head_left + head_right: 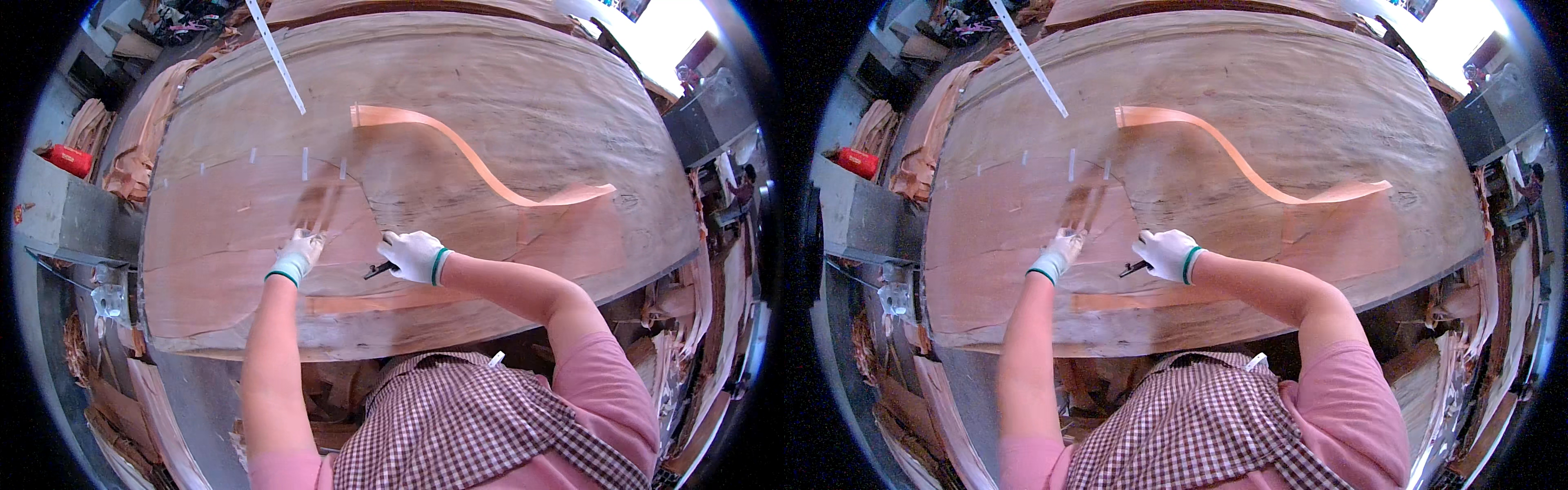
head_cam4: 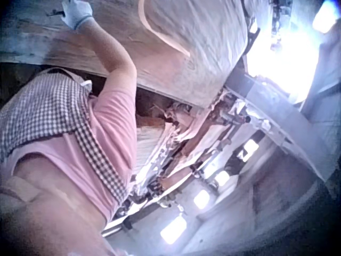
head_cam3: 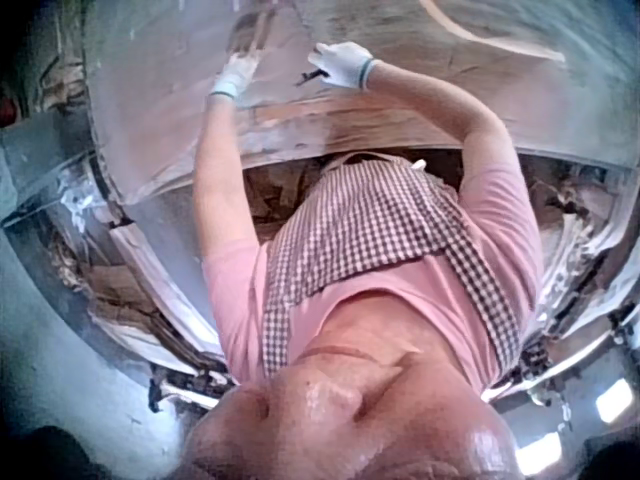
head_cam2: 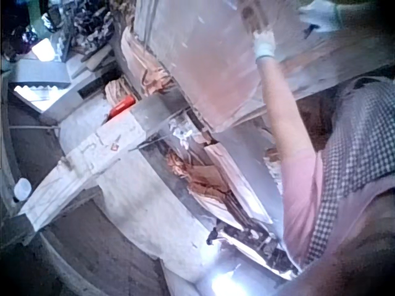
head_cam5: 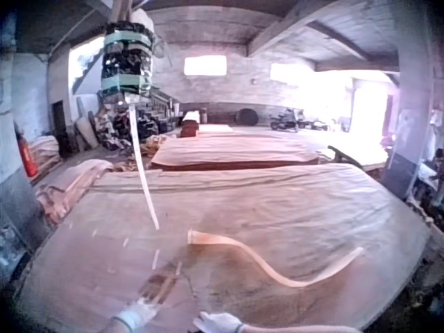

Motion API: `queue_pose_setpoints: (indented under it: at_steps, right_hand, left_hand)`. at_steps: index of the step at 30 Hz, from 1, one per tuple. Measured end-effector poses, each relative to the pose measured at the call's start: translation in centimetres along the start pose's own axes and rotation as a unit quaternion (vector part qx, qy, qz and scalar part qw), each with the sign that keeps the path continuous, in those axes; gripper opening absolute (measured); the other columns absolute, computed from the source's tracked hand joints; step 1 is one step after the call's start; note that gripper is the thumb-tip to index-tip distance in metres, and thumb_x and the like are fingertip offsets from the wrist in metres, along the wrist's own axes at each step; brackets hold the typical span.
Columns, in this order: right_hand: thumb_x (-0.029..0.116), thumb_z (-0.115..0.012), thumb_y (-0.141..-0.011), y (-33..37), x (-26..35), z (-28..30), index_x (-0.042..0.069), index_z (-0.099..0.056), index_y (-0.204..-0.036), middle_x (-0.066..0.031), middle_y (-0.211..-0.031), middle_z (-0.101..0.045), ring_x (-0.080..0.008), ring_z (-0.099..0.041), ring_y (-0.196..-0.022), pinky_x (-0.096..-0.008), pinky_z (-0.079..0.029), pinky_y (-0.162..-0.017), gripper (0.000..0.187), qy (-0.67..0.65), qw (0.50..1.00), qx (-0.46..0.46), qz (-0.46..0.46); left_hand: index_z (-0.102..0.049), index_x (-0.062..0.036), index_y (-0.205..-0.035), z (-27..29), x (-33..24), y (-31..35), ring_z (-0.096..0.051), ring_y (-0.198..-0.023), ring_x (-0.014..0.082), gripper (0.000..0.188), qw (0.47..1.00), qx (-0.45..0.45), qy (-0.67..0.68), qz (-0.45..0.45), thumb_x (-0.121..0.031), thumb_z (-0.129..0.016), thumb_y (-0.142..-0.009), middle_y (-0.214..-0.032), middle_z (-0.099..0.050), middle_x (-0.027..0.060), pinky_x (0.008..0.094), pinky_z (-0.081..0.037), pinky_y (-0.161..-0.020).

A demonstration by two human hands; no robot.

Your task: The person peels damaged layers from large wood veneers, applies adhesive tape to cracks, and uses a utility knife to trim and cut the thin sheets on an industrial workbench.

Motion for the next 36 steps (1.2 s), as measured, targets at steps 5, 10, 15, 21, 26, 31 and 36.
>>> queue_pose_setpoints:
  at_steps: [5, 10, 15, 21, 26, 31, 36]
  right_hand:
    - [0.028, -0.069, -0.072, -1.2, -1.0, -0.7, 0.002, -0.053, -0.106, -0.0172, -0.104, -0.056, -0.0309, -0.066, -0.08, -0.0417, -0.055, -0.062, 0.046, 0.037, 0.998, 0.035, -0.041]
    - [0.02, -0.069, -0.074, -5.2, -0.2, -2.8, 0.0, -0.062, -0.105, -0.0178, -0.104, -0.06, -0.0291, -0.067, -0.083, -0.0393, -0.055, -0.064, 0.038, 0.11, 0.987, 0.104, -0.059]
    - [0.013, -0.063, -0.075, -6.2, -0.6, -3.1, 0.002, -0.07, -0.09, -0.0164, -0.09, -0.068, -0.0304, -0.068, -0.083, -0.0401, -0.055, -0.068, 0.019, 0.07, 0.987, 0.138, -0.042]
    - [0.021, -0.065, -0.072, -3.9, -2.5, -1.5, 0.003, -0.071, -0.088, -0.0163, -0.092, -0.069, -0.0321, -0.067, -0.084, -0.0404, -0.054, -0.07, 0.024, 0.041, 0.988, 0.149, -0.017]
    - [0.025, -0.064, -0.07, 4.1, -4.5, 4.7, 0.007, -0.065, -0.086, -0.0163, -0.087, -0.066, -0.0352, -0.063, -0.086, -0.0431, -0.05, -0.074, 0.024, -0.054, 0.975, 0.214, -0.013]
    - [0.015, -0.062, -0.077, 6.2, -8.2, 4.4, 0.004, -0.059, -0.109, -0.0181, -0.107, -0.061, -0.0361, -0.061, -0.095, -0.0419, -0.05, -0.081, 0.034, -0.039, 0.984, 0.094, -0.148]
    - [0.006, -0.06, -0.078, 5.5, -5.4, 0.7, -0.001, -0.059, -0.104, -0.0175, -0.097, -0.063, -0.0364, -0.061, -0.086, -0.0398, -0.049, -0.077, 0.027, -0.213, 0.944, -0.184, -0.174]
  left_hand:
    - [-0.045, -0.0168, -0.134, 2.3, -3.7, 0.0, -0.045, -0.12, 0.04, 0.058, 0.993, 0.03, -0.083, -0.08, -0.056, -0.03, -0.094, -0.128, -0.052, 0.0206, 0.0433, -0.037, -0.101]
    - [-0.045, -0.0139, -0.134, 1.2, -2.1, -0.4, -0.046, -0.119, 0.0383, 0.057, 0.998, 0.03, 0.046, -0.035, -0.053, -0.031, -0.095, -0.129, -0.048, 0.0179, 0.0434, -0.035, -0.101]
    - [-0.048, -0.0311, -0.133, -1.7, 0.3, -2.8, -0.033, -0.132, 0.0382, 0.056, 0.997, 0.065, 0.021, -0.024, -0.061, -0.027, -0.091, -0.15, -0.026, 0.0113, 0.054, -0.023, -0.109]
    - [-0.048, -0.0332, -0.133, -1.0, -2.1, -3.5, -0.034, -0.131, 0.0402, 0.053, 0.995, 0.096, -0.006, -0.029, -0.059, -0.028, -0.091, -0.15, -0.024, 0.0141, 0.0555, -0.024, -0.108]
    - [-0.046, -0.0139, -0.13, -1.3, 0.0, -2.6, -0.046, -0.116, 0.0373, 0.044, 0.989, 0.01, 0.149, 0.022, -0.036, -0.04, -0.093, -0.131, -0.046, 0.0168, 0.0473, -0.037, -0.097]
    - [-0.049, -0.0093, -0.127, 2.4, -4.1, -0.5, -0.046, -0.119, 0.0327, 0.048, 0.993, 0.029, -0.102, -0.045, -0.036, -0.052, -0.088, -0.13, -0.05, 0.0151, 0.0433, -0.034, -0.101]
    - [-0.056, -0.0085, -0.114, 5.9, -12.6, 8.2, -0.045, -0.12, 0.0303, 0.047, 0.948, -0.113, -0.16, -0.252, -0.039, -0.062, -0.078, -0.125, -0.05, 0.0138, 0.0429, -0.033, -0.106]
Point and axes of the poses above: each hand's wrist, its own y-axis away from the middle knuckle, its own z-axis out of the back of the hand, x = y × z, the point moved 4 cm from there along -y, towards the middle knuckle
